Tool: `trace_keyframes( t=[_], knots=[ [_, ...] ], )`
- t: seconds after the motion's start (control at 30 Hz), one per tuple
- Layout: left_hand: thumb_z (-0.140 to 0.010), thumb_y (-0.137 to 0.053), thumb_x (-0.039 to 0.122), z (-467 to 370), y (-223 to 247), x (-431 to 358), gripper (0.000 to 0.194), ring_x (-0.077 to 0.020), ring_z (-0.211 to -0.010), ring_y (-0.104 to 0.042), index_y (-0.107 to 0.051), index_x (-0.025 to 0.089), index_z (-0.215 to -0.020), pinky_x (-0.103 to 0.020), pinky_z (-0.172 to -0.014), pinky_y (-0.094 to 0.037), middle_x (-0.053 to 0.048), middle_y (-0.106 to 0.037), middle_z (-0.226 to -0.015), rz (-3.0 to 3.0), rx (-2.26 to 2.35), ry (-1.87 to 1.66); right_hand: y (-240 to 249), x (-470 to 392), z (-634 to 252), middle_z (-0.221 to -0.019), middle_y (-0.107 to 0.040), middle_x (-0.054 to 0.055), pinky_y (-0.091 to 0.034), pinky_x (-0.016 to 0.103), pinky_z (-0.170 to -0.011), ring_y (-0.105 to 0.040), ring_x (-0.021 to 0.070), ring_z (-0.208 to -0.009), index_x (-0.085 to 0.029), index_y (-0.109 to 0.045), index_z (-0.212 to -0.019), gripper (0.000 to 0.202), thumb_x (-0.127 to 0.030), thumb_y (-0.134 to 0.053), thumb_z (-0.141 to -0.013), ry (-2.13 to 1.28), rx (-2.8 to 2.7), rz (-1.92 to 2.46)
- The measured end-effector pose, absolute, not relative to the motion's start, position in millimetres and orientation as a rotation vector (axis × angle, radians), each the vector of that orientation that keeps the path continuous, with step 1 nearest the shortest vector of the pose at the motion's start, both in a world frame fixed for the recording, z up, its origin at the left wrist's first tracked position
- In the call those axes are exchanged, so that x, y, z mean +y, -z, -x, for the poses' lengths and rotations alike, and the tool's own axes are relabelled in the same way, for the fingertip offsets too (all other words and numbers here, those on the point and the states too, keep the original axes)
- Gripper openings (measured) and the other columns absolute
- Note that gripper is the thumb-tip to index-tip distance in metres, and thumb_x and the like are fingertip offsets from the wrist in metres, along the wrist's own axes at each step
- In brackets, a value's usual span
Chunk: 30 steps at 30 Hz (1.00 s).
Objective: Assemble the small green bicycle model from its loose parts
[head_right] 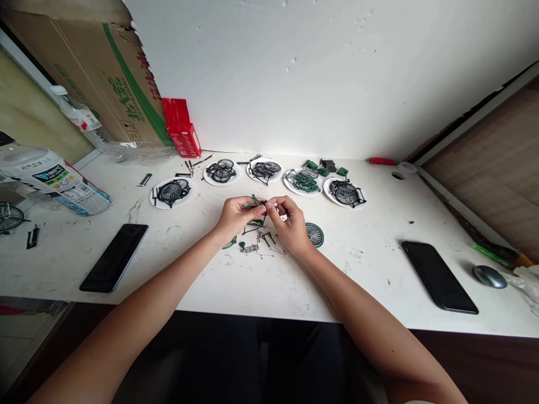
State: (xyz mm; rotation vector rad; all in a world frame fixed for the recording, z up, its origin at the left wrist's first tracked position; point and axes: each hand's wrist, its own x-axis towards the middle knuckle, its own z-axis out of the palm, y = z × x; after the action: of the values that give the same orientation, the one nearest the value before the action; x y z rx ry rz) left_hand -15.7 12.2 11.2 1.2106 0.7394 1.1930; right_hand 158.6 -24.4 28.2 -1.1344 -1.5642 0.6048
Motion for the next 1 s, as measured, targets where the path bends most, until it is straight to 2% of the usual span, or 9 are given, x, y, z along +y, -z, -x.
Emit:
trace_keyframes(
  t=[0.13, 0.3, 0.5, 0.67, 0.77, 1.0],
  knots=[
    [-0.072, -0.097, 0.051, 17.6, -17.6, 10.0, 0.048, -0.0251, -0.093, -0.077, -0.086, 0.015, -0.103, -0.038, -0.086, -0.062, -0.013, -0.083, -0.105, -1.22, 0.754, -1.184, -28.1, -25.5, -158.3, -0.08, -0.054, 0.001, -0.04, 0.033, -0.069, -0.044, 0.0168, -0.072, -0.023, -0.07, -0.104, 0.032, -0.055, -0.065, -0.105, -0.596, -1.583, 1.142],
    [-0.068, -0.099, 0.051, 19.4, -24.3, 8.4, 0.047, -0.0243, -0.09, -0.075, -0.087, 0.014, -0.094, -0.037, -0.082, -0.06, -0.012, -0.083, -0.1, -1.226, 0.796, -1.197, -30.3, -24.6, -159.2, -0.079, -0.052, 0.0, -0.04, 0.034, -0.069, -0.045, 0.0168, -0.073, -0.023, -0.076, -0.104, 0.032, -0.054, -0.07, -0.102, -0.566, -1.578, 1.123],
    [-0.072, -0.098, 0.05, 19.3, -24.5, 5.8, 0.047, -0.026, -0.099, -0.076, -0.087, 0.015, -0.102, -0.038, -0.089, -0.061, -0.013, -0.083, -0.109, -1.204, 0.775, -1.178, -27.8, -25.1, -156.7, -0.079, -0.055, 0.0, -0.042, 0.033, -0.069, -0.045, 0.0169, -0.072, -0.023, -0.071, -0.105, 0.032, -0.055, -0.069, -0.102, -0.588, -1.554, 1.127],
    [-0.07, -0.099, 0.051, 19.8, -26.1, 3.9, 0.053, -0.0265, -0.097, -0.078, -0.085, 0.015, -0.107, -0.041, -0.091, -0.062, -0.013, -0.083, -0.109, -1.116, 0.747, -1.119, -28.8, -26.8, -155.8, -0.088, -0.065, 0.003, -0.048, 0.035, -0.074, -0.059, 0.0184, -0.079, -0.024, -0.067, -0.105, 0.03, -0.054, -0.066, -0.105, -0.695, -1.55, 1.101],
    [-0.069, -0.1, 0.05, 19.4, -25.7, 4.8, 0.054, -0.0252, -0.094, -0.078, -0.085, 0.015, -0.107, -0.04, -0.088, -0.061, -0.013, -0.083, -0.108, -1.108, 0.749, -1.127, -31.3, -27.0, -154.7, -0.088, -0.067, 0.003, -0.052, 0.037, -0.08, -0.066, 0.0205, -0.084, -0.025, -0.064, -0.105, 0.032, -0.056, -0.064, -0.105, -0.763, -1.555, 1.048],
    [-0.07, -0.099, 0.046, 19.8, -24.9, 7.0, 0.046, -0.0242, -0.099, -0.077, -0.086, 0.02, -0.106, -0.032, -0.08, -0.05, -0.011, -0.082, -0.111, -1.021, 0.732, -1.08, -33.2, -28.0, -151.4, -0.091, -0.069, 0.004, -0.054, 0.039, -0.083, -0.066, 0.0213, -0.087, -0.025, -0.062, -0.104, 0.034, -0.059, -0.063, -0.106, -0.766, -1.558, 1.013]
  ],
)
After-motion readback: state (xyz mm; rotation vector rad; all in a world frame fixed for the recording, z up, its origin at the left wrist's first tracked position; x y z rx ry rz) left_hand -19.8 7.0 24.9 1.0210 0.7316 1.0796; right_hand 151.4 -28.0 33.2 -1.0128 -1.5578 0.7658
